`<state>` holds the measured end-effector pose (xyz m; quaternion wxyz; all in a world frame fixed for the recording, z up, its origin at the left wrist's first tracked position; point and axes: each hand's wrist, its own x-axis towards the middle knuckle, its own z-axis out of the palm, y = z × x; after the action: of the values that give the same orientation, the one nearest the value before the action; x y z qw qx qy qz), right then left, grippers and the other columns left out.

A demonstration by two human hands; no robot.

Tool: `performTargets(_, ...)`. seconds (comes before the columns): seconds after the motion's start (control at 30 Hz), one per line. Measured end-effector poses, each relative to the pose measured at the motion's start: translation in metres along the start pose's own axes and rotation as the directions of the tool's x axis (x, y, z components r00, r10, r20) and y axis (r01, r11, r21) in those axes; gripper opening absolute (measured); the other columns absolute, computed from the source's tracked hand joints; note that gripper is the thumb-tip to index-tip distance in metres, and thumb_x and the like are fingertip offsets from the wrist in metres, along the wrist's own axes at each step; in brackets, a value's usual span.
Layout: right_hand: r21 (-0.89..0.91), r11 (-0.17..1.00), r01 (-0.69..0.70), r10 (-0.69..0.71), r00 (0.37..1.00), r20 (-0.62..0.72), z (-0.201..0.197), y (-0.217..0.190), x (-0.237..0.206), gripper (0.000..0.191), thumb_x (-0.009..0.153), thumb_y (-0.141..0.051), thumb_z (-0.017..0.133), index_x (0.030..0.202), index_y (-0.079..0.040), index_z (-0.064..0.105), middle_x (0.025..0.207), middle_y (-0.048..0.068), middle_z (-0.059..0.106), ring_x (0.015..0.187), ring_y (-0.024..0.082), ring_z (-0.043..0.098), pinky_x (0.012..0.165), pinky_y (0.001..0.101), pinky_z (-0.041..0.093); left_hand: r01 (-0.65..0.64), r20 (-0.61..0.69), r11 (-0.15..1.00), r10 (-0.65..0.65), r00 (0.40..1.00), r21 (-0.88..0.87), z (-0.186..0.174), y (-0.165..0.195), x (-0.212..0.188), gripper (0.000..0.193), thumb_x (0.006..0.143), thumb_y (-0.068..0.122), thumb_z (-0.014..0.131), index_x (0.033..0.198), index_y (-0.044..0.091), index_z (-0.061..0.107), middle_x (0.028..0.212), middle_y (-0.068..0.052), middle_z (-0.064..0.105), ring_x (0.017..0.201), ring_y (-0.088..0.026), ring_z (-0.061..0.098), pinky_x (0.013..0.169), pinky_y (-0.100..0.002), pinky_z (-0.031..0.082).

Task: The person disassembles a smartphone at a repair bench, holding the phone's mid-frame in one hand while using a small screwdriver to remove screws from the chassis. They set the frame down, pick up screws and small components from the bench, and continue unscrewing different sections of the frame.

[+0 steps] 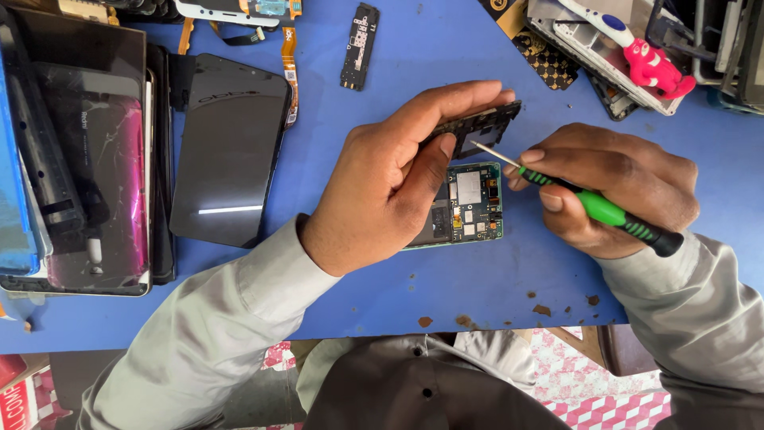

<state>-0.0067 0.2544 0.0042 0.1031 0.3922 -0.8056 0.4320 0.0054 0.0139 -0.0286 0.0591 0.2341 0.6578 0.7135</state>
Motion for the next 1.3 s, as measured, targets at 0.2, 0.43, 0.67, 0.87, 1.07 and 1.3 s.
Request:
performTargets(0.2, -0.041, 0.999, 0.020, -0.020, 1.000, 0.002, 0.000, 0.001, 0.001, 0.010, 0.101, 0.003, 0.063, 0.107, 0.011, 0.060, 0.097, 0.024, 0.067, 0.081, 0.028, 0.074, 0.066, 0.0330, 0.062, 0.024, 0.012, 1.000, -0.023, 1.000, -0.017, 0.002, -0.002, 0.000, 0.033, 0.118, -0.012, 0.043, 0.148, 0.001, 0.048, 0.146, -0.010, 0.064, 0.142, -0.017, 0.062, 0.124, -0.026, 0.049)
performTargets(0.43, -0.150, 0.986, 0.077, -0.076, 0.997, 0.012, 0.000, 0.003, 0.001, 0.014, 0.099, 0.001, 0.067, 0.108, 0.010, 0.062, 0.099, 0.023, 0.068, 0.082, 0.029, 0.075, 0.063, 0.0333, 0.060, 0.040, 0.022, 0.996, -0.038, 0.999, -0.080, 0.002, -0.005, -0.001, 0.030, 0.121, -0.009, 0.043, 0.149, 0.000, 0.047, 0.147, -0.011, 0.063, 0.142, -0.018, 0.059, 0.124, -0.027, 0.050)
performTargets(0.67, -0.194, 0.973, 0.123, -0.114, 0.992, 0.057, -0.003, 0.005, 0.003, 0.017, 0.095, 0.000, 0.071, 0.107, 0.009, 0.063, 0.096, 0.023, 0.069, 0.081, 0.034, 0.074, 0.066, 0.0397, 0.060, 0.039, 0.025, 0.994, -0.037, 0.999, -0.099, 0.004, -0.007, -0.001, 0.031, 0.121, -0.010, 0.042, 0.150, 0.000, 0.046, 0.148, -0.012, 0.063, 0.140, -0.018, 0.056, 0.125, -0.027, 0.049)
performTargets(0.87, -0.107, 0.994, -0.024, 0.029, 0.999, 0.044, -0.002, 0.003, -0.002, 0.011, 0.104, 0.001, 0.066, 0.111, 0.008, 0.062, 0.103, 0.023, 0.069, 0.086, 0.030, 0.075, 0.070, 0.0339, 0.062, 0.083, 0.010, 0.996, -0.083, 0.997, -0.037, 0.004, -0.004, 0.004, 0.038, 0.112, -0.013, 0.043, 0.148, -0.001, 0.047, 0.148, -0.014, 0.062, 0.139, -0.022, 0.061, 0.123, -0.031, 0.053)
performTargets(1.07, -0.065, 0.995, -0.075, 0.079, 0.995, 0.054, -0.005, 0.007, -0.004, 0.010, 0.110, -0.001, 0.062, 0.110, 0.008, 0.063, 0.098, 0.022, 0.071, 0.087, 0.029, 0.076, 0.072, 0.0312, 0.061, -0.013, 0.027, 0.992, 0.010, 1.000, 0.126, 0.004, -0.002, 0.002, 0.042, 0.110, -0.019, 0.044, 0.147, 0.002, 0.044, 0.147, -0.012, 0.061, 0.143, -0.021, 0.060, 0.123, -0.028, 0.050)
performTargets(1.3, -0.039, 0.995, -0.093, 0.096, 0.991, 0.091, -0.008, 0.017, -0.014, 0.017, 0.119, -0.006, 0.058, 0.112, 0.007, 0.065, 0.103, 0.018, 0.073, 0.094, 0.027, 0.078, 0.079, 0.0285, 0.064, -0.022, 0.064, 0.986, 0.012, 0.998, 0.163, 0.001, 0.001, -0.001, 0.048, 0.110, -0.021, 0.042, 0.150, 0.007, 0.041, 0.149, -0.007, 0.061, 0.142, -0.018, 0.059, 0.105, -0.022, 0.054)
